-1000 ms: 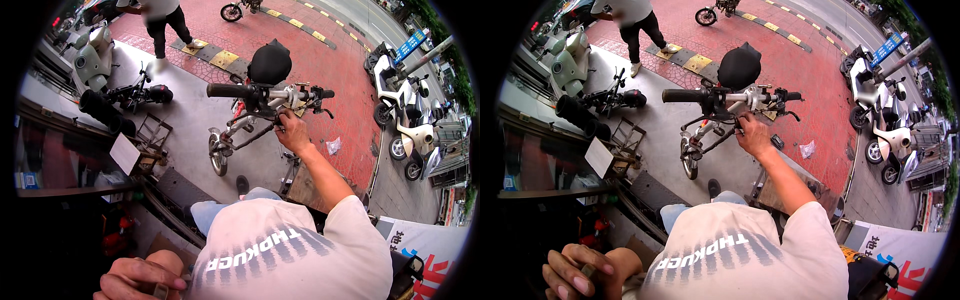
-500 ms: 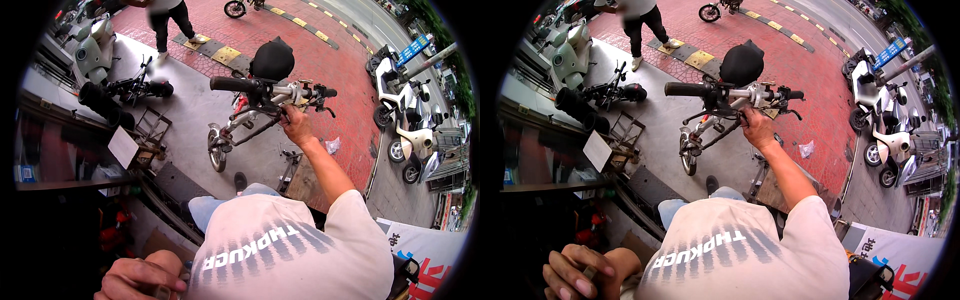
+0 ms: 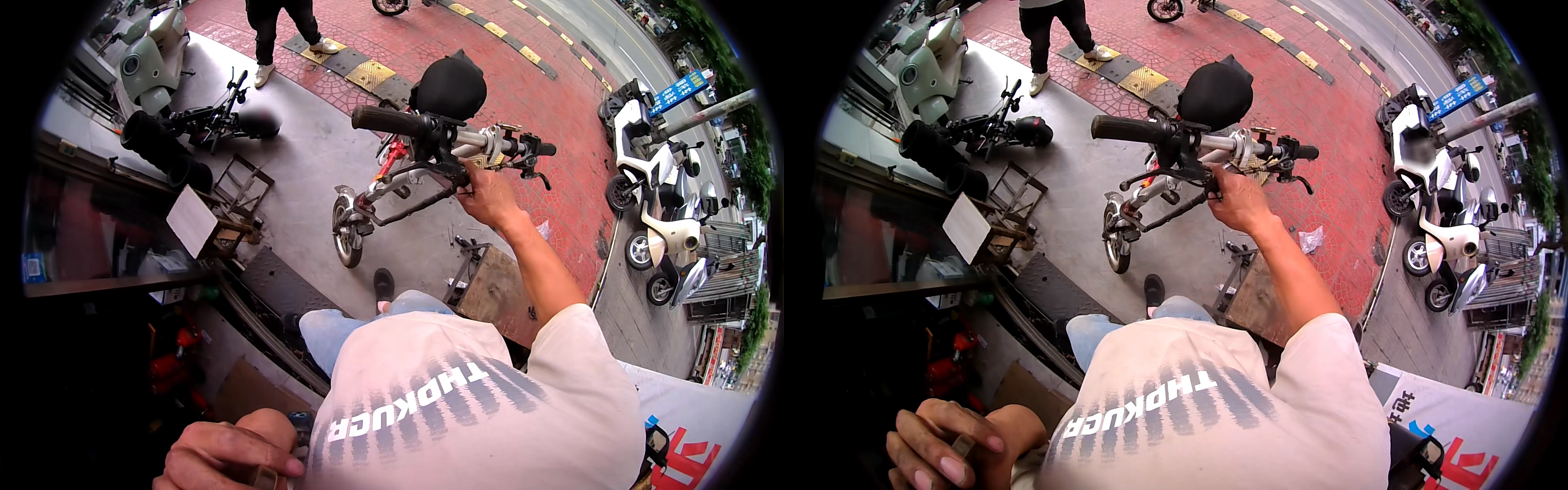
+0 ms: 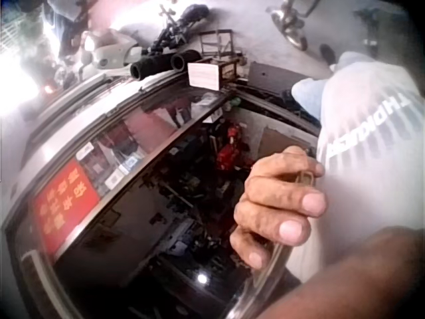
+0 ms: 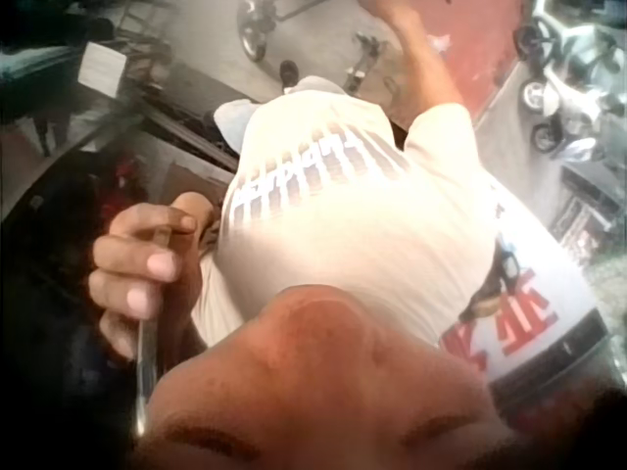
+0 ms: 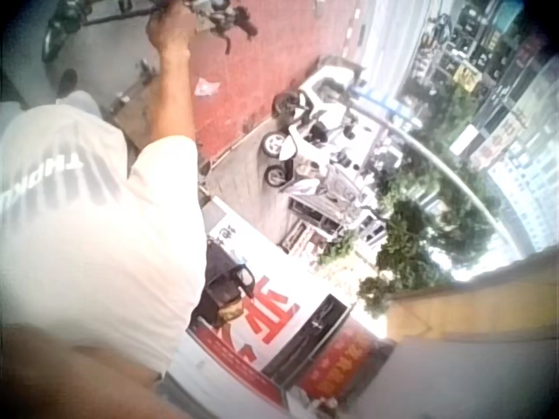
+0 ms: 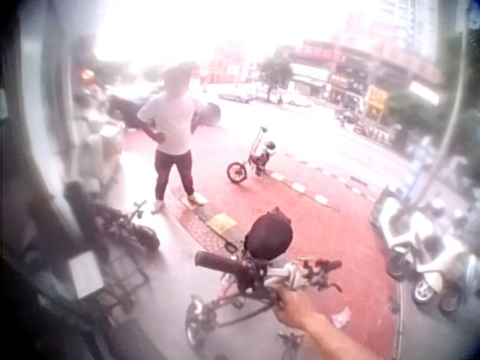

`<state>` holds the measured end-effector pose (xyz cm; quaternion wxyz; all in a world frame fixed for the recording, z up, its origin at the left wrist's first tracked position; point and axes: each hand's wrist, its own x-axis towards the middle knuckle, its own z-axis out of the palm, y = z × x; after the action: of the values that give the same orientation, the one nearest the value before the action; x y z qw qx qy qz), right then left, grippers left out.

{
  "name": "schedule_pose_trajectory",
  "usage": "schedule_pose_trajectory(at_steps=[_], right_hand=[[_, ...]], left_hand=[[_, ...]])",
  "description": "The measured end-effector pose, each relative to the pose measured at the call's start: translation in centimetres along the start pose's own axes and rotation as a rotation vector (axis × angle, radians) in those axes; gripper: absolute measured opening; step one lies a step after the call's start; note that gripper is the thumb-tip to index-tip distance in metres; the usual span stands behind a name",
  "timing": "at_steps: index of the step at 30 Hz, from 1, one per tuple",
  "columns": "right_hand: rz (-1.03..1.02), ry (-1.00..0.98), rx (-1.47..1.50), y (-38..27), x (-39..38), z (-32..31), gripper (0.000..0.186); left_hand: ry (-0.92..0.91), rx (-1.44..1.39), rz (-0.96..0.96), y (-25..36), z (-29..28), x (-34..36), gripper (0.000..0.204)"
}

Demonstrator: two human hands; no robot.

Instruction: The person repairs a red folding bicycle in a workshop, focusing on the handlebars and seat. They use a screwdriver to adjust components on the handlebars, then use scissors to cut a cable. The person also adjusts the seat post and uses a phone to scan a QR code.

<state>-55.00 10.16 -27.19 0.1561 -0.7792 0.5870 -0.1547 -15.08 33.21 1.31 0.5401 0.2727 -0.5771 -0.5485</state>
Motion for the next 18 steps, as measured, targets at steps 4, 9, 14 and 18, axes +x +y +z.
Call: schedule_pose_trajectory(at_steps=[4, 9, 14, 18], right_hand=[[0.097, 0.021, 0.181, 0.5, -0.2, 1.6, 0.047], [0.042, 0.123, 0.467, 0.5, -1.2, 4.0, 0.048], [0.078, 0.369, 0.186, 0.6, -1.5, 6.6, 0.049], [0.008, 0.441, 0.082, 1.2, -1.9, 5.9, 0.050]], left_hand=[[-0.035, 0.076, 0.007, 0.1, -0.5, -0.5, 0.029], [-0.002, 0.028, -0.002, -0.1, -0.3, -0.7, 0.030], [-0.021, -0.026, 0.008, -0.1, -0.3, -0.5, 0.029], [-0.002, -0.090, -0.059, 0.2, 0.1, -0.5, 0.026]])
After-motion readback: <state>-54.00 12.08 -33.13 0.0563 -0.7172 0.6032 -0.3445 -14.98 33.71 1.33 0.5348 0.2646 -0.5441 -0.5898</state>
